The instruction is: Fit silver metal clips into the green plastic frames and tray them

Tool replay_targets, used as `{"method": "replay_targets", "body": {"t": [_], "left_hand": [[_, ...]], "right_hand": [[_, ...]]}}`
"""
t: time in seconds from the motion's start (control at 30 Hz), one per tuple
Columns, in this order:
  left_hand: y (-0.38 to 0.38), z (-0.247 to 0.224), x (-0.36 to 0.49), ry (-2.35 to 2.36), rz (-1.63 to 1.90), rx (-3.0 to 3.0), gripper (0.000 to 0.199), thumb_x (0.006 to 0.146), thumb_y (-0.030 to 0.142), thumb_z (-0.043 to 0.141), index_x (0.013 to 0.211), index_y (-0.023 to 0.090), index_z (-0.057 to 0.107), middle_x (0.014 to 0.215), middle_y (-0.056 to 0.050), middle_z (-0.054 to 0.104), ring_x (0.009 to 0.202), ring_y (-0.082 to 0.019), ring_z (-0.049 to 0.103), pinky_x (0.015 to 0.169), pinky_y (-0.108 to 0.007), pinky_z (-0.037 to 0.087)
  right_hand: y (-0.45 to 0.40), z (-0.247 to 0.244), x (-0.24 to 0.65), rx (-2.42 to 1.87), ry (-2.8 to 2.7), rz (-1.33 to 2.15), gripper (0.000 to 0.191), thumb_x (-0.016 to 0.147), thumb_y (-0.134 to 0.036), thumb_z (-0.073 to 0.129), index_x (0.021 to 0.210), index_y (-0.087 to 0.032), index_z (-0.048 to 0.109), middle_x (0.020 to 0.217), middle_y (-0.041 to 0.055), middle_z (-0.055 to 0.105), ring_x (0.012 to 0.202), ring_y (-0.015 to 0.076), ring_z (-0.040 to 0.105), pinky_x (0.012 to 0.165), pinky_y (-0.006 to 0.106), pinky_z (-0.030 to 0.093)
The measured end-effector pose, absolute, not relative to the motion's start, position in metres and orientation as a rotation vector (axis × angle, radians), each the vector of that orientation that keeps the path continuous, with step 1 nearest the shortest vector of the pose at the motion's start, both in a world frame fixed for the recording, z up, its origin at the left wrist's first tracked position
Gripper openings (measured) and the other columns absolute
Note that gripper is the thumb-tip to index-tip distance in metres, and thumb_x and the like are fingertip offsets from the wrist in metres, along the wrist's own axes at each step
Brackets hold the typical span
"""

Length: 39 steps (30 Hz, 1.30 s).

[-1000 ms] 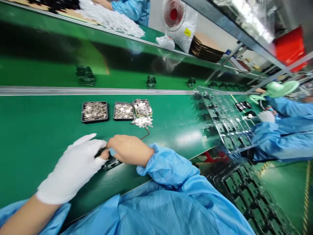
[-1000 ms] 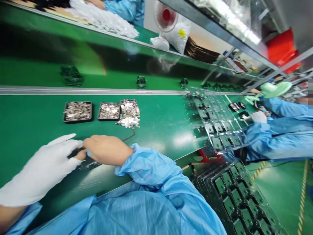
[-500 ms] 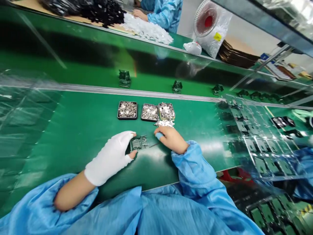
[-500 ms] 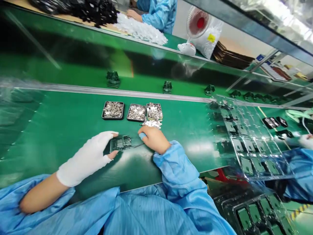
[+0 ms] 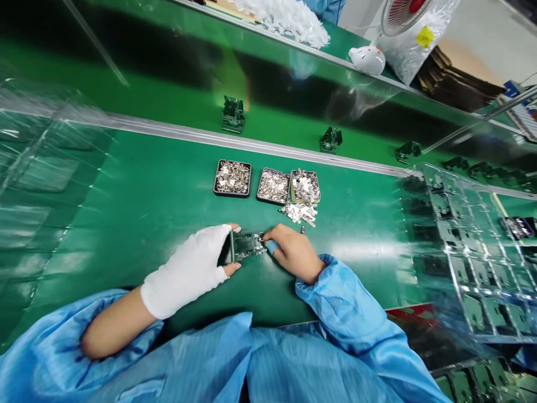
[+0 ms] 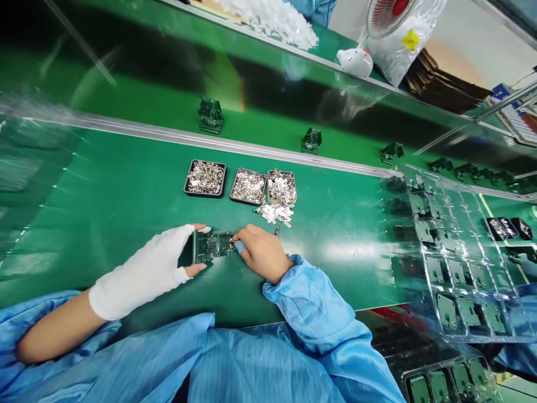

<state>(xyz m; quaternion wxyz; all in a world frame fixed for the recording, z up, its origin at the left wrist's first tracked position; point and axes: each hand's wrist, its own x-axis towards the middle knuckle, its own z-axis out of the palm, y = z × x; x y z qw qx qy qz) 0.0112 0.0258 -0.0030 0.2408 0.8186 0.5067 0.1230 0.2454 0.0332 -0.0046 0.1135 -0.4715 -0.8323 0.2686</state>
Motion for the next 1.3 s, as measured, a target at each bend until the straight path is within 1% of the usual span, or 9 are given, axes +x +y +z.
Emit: {"method": "replay_targets", "body": {"t": [0.13,0.27,0.5,0.73,0.9,1.03,1.17,1.23,1.3], "left_hand": [[0.026,-0.003,0.011,1.370,0.347,2.240,0.055,0.072,0.038,0.063,0.119,0.013,0.050,0.115,-0.015,0.062,0.106,-0.032,0.060,0.091,-0.043,0.048],[0.027,-0.001,0.011,1.362,0.351,2.239,0.053,0.074,0.040,0.061,0.119,0.014,0.050,0.115,-0.015,0.062,0.106,-0.033,0.060,0.091,-0.044,0.048],[0.027,0.000,0.011,1.366,0.334,2.243,0.053,0.074,0.039,0.061,0.119,0.013,0.049,0.116,-0.016,0.061,0.107,-0.033,0.059,0.092,-0.044,0.048],[0.026,0.001,0.011,1.355,0.343,2.286,0.051,0.073,0.037,0.061,0.118,0.014,0.050,0.111,-0.015,0.062,0.103,-0.033,0.060,0.089,-0.045,0.049],[0.022,0.005,0.013,1.361,0.356,2.399,0.048,0.074,0.034,0.062,0.116,0.014,0.051,0.109,-0.016,0.062,0.105,-0.035,0.058,0.090,-0.048,0.048],[0.018,0.005,0.011,1.371,0.462,2.460,0.048,0.077,0.035,0.060,0.119,0.015,0.050,0.115,-0.016,0.061,0.115,-0.037,0.052,0.097,-0.051,0.043],[0.017,0.002,0.010,1.385,0.588,2.417,0.045,0.081,0.037,0.057,0.120,0.018,0.046,0.124,-0.014,0.057,0.122,-0.034,0.048,0.101,-0.050,0.042],[0.018,0.001,0.011,1.337,0.663,2.408,0.043,0.082,0.035,0.057,0.119,0.019,0.043,0.126,-0.013,0.056,0.122,-0.031,0.049,0.103,-0.049,0.042],[0.018,0.001,0.011,1.245,0.741,2.415,0.048,0.081,0.039,0.059,0.122,0.020,0.040,0.130,-0.014,0.053,0.123,-0.030,0.048,0.105,-0.049,0.040]], "right_hand": [[0.031,0.000,0.238,-1.497,-2.532,0.712,0.031,0.077,-0.002,0.046,0.099,-0.020,0.058,0.098,0.0041,0.061,0.094,0.0182,0.057,0.074,0.026,0.044],[0.032,0.003,0.235,-1.604,-2.510,0.744,0.027,0.079,-0.005,0.047,0.098,-0.020,0.059,0.095,0.0038,0.062,0.086,0.0184,0.059,0.067,0.026,0.043],[0.038,0.001,0.252,-1.367,-2.312,1.048,0.018,0.083,-0.009,0.052,0.093,-0.020,0.062,0.097,0.0013,0.062,0.089,0.0137,0.060,0.077,0.023,0.043],[0.029,0.008,0.242,-1.485,-2.547,0.901,0.022,0.084,-0.010,0.049,0.098,-0.021,0.061,0.099,0.0034,0.062,0.093,0.0178,0.059,0.072,0.026,0.043],[0.024,0.010,0.235,-1.615,-2.600,0.786,0.023,0.082,-0.010,0.047,0.098,-0.021,0.059,0.095,0.0040,0.062,0.082,0.0176,0.060,0.063,0.026,0.041],[0.029,0.002,0.244,-1.529,-2.436,0.870,0.025,0.083,-0.010,0.047,0.101,-0.021,0.061,0.097,0.0032,0.063,0.088,0.0174,0.059,0.072,0.026,0.045],[0.033,-0.005,0.249,-1.328,-2.168,0.819,0.027,0.086,-0.010,0.045,0.107,-0.017,0.060,0.105,0.0087,0.061,0.101,0.0202,0.056,0.089,0.034,0.045],[0.033,-0.003,0.246,-1.219,-2.035,0.916,0.021,0.089,-0.015,0.045,0.102,-0.017,0.061,0.102,0.0081,0.062,0.097,0.0184,0.057,0.088,0.033,0.046],[0.030,0.000,0.243,-1.187,-1.907,1.014,0.014,0.092,-0.023,0.047,0.094,-0.018,0.060,0.092,0.0053,0.062,0.087,0.0154,0.059,0.080,0.029,0.049]]}}
